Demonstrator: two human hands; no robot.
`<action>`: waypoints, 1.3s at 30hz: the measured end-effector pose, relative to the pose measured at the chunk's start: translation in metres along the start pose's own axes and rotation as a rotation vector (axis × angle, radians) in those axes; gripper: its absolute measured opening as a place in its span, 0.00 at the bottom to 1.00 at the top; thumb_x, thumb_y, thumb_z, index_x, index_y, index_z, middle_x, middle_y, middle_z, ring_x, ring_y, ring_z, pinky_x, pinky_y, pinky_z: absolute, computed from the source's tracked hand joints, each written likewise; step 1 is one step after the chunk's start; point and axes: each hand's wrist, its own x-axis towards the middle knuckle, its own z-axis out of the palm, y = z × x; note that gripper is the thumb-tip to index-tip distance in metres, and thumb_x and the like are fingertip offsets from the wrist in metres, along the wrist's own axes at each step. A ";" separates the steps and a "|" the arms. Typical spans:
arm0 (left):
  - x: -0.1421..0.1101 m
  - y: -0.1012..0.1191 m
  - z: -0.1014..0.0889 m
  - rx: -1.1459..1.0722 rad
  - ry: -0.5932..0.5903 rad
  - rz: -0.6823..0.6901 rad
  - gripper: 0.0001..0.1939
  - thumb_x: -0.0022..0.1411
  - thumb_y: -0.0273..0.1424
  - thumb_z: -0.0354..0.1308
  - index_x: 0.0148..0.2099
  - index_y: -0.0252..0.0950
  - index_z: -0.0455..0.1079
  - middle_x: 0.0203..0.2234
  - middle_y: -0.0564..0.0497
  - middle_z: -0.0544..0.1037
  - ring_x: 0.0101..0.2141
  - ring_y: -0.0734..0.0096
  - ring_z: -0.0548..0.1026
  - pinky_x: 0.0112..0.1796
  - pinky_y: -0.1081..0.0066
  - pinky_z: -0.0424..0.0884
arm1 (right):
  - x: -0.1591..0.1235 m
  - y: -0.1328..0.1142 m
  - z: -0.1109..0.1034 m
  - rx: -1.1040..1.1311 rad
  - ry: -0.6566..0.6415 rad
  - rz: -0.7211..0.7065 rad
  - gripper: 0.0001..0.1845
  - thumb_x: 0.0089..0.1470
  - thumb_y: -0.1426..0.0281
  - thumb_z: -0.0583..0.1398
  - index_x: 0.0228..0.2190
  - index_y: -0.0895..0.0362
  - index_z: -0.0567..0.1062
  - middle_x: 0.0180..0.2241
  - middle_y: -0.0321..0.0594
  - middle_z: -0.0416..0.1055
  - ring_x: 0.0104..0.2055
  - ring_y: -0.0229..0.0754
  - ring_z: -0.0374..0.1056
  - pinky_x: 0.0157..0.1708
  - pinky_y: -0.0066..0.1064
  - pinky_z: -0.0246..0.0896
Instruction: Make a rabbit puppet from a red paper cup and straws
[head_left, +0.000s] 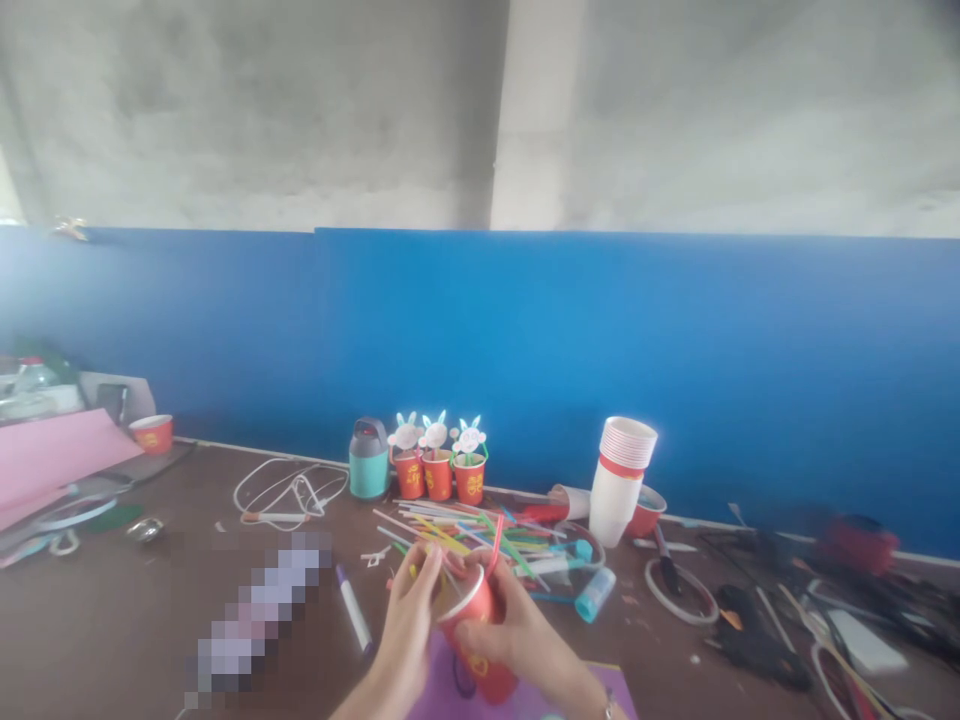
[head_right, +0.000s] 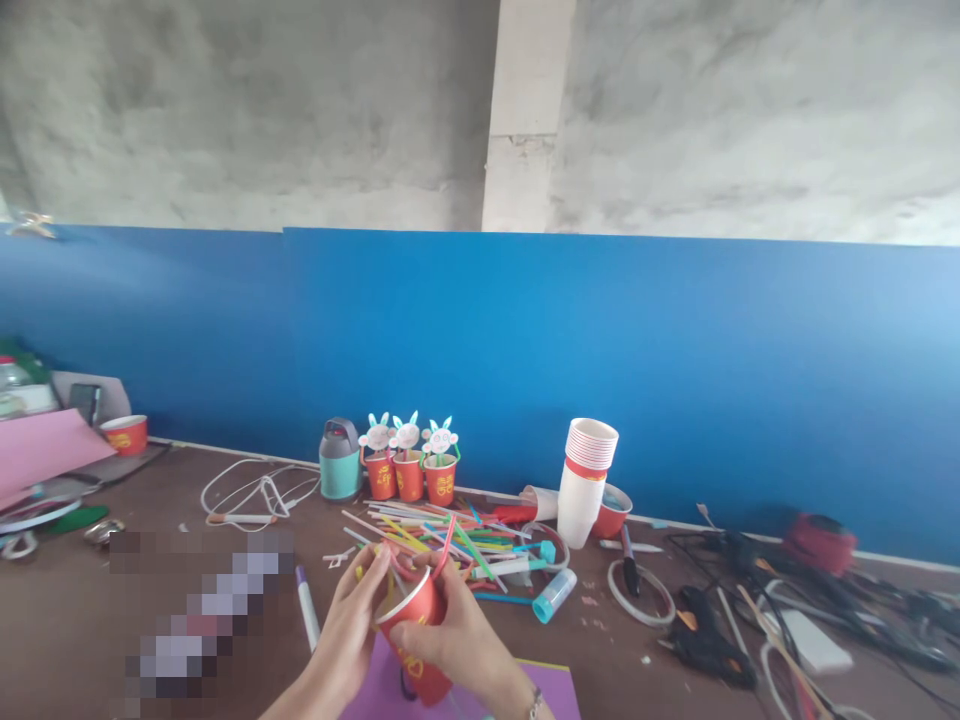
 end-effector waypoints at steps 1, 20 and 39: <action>0.000 -0.002 -0.002 -0.013 0.016 -0.009 0.14 0.54 0.42 0.62 0.30 0.37 0.69 0.25 0.54 0.76 0.31 0.69 0.74 0.35 0.72 0.67 | -0.001 0.000 0.000 -0.003 0.004 0.003 0.35 0.37 0.68 0.71 0.48 0.55 0.66 0.45 0.45 0.72 0.45 0.49 0.69 0.42 0.39 0.64; 0.004 0.011 0.006 -0.014 0.008 -0.100 0.18 0.47 0.45 0.66 0.35 0.37 0.73 0.31 0.48 0.79 0.36 0.58 0.77 0.36 0.68 0.70 | 0.004 0.010 -0.003 -0.106 0.051 0.066 0.37 0.38 0.71 0.67 0.50 0.55 0.62 0.39 0.39 0.74 0.41 0.46 0.71 0.39 0.35 0.66; 0.017 -0.002 -0.010 -0.130 -0.068 -0.058 0.16 0.51 0.39 0.66 0.41 0.37 0.75 0.35 0.47 0.80 0.39 0.59 0.77 0.41 0.66 0.70 | -0.001 -0.015 -0.025 -0.037 0.137 0.010 0.25 0.48 0.55 0.62 0.47 0.50 0.72 0.48 0.41 0.71 0.51 0.49 0.65 0.51 0.42 0.59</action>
